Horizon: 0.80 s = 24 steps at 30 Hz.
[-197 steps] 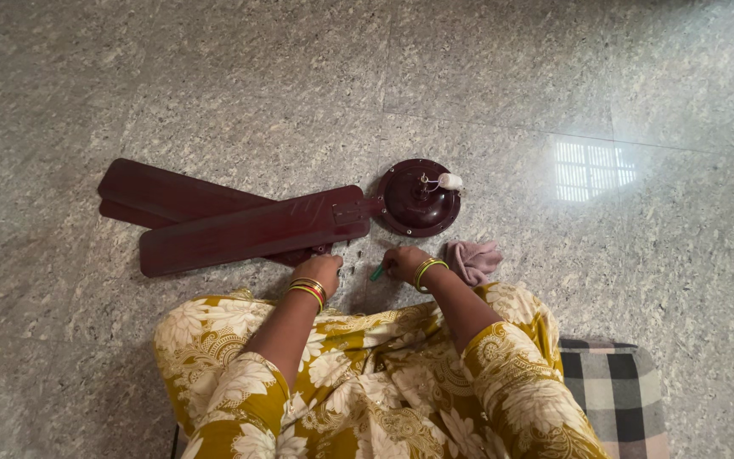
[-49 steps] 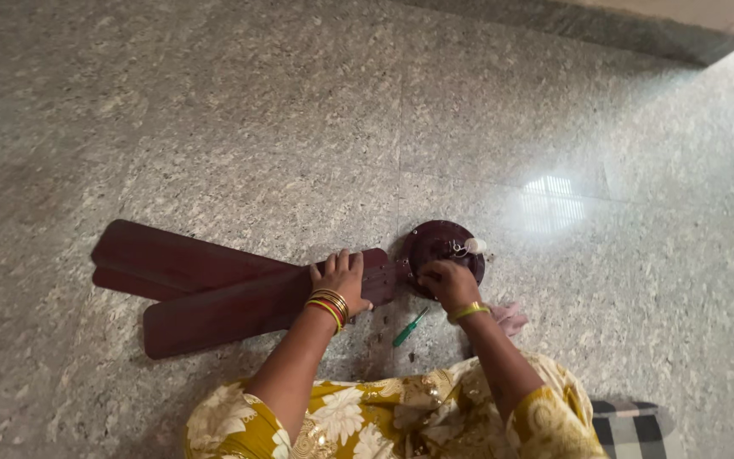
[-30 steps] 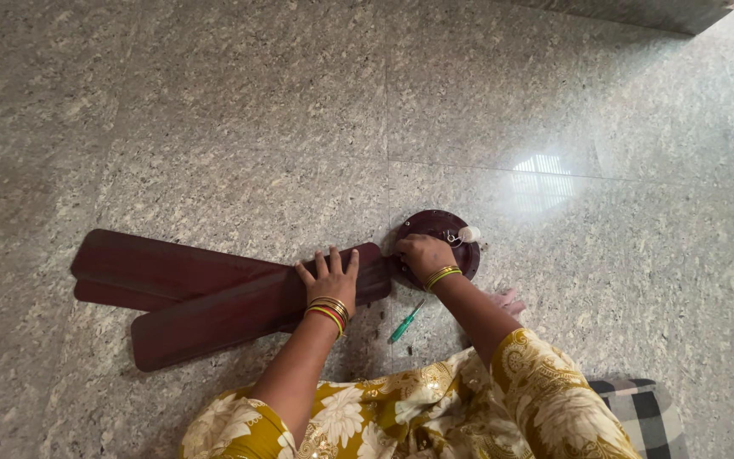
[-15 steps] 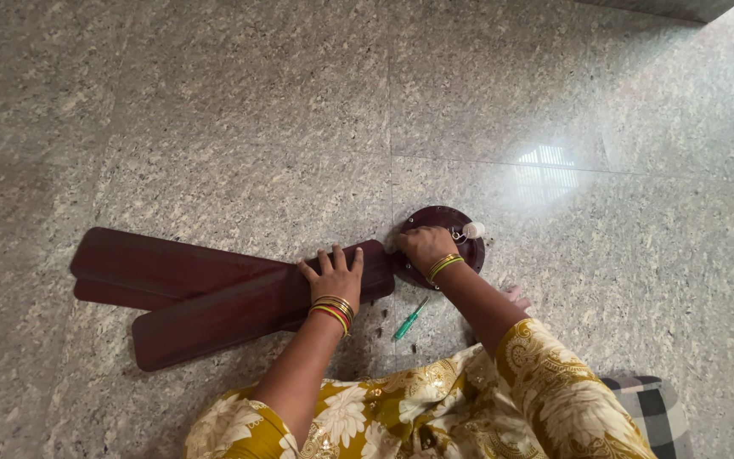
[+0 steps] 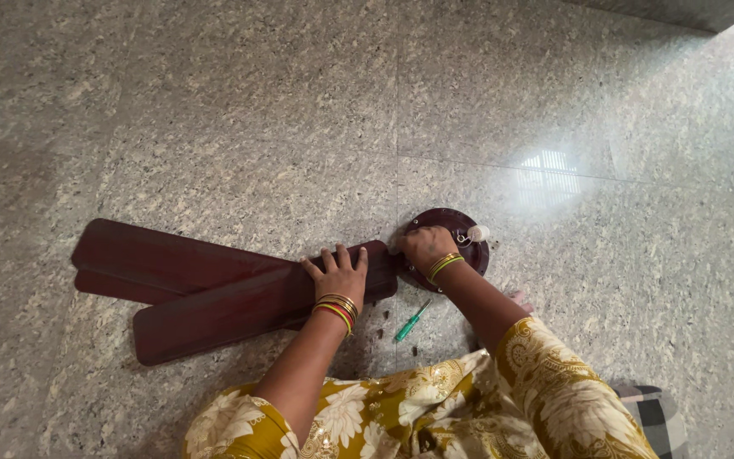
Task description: The person assembles a ceiling fan by attaching the fan blades to the motor housing using a screwdriver. The person secures each blade one at a time, tightening the screws to hold them in place.
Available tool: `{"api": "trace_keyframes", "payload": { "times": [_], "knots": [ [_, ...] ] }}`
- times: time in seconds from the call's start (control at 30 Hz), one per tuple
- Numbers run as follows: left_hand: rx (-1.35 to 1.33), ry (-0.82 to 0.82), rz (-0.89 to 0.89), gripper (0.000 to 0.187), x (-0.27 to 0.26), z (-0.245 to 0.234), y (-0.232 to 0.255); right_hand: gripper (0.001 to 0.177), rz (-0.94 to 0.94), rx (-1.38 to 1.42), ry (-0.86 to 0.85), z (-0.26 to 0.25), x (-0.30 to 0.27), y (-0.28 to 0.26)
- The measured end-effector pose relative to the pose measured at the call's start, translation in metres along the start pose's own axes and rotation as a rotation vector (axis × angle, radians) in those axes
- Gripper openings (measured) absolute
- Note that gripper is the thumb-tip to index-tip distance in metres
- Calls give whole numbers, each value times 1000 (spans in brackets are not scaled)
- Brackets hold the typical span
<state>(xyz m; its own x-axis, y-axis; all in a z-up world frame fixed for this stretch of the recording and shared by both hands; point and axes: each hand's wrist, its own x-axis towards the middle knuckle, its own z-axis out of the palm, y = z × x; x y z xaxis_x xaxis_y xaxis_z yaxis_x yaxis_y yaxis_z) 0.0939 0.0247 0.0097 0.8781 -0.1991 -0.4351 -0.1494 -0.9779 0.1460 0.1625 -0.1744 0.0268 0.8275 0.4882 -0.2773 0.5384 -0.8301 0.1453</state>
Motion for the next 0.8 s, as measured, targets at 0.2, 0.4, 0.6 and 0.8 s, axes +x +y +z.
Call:
{"api": "trace_keyframes", "payload": {
  "times": [0.2,0.4,0.6,0.8],
  "knots": [
    [-3,13,-5,62,-1,-3,1,22,-35,-46,-56,0,4,2],
    [29,-29,3,66,-1,-9,2,33,-88,-117,-191,-3,2,-3],
    [28,-33,1,66,-2,-10,2,27,2,54,-129,-8,4,-1],
    [26,-13,4,66,2,-6,1,31,60,-2,-160,-6,4,-2]
  ]
}}
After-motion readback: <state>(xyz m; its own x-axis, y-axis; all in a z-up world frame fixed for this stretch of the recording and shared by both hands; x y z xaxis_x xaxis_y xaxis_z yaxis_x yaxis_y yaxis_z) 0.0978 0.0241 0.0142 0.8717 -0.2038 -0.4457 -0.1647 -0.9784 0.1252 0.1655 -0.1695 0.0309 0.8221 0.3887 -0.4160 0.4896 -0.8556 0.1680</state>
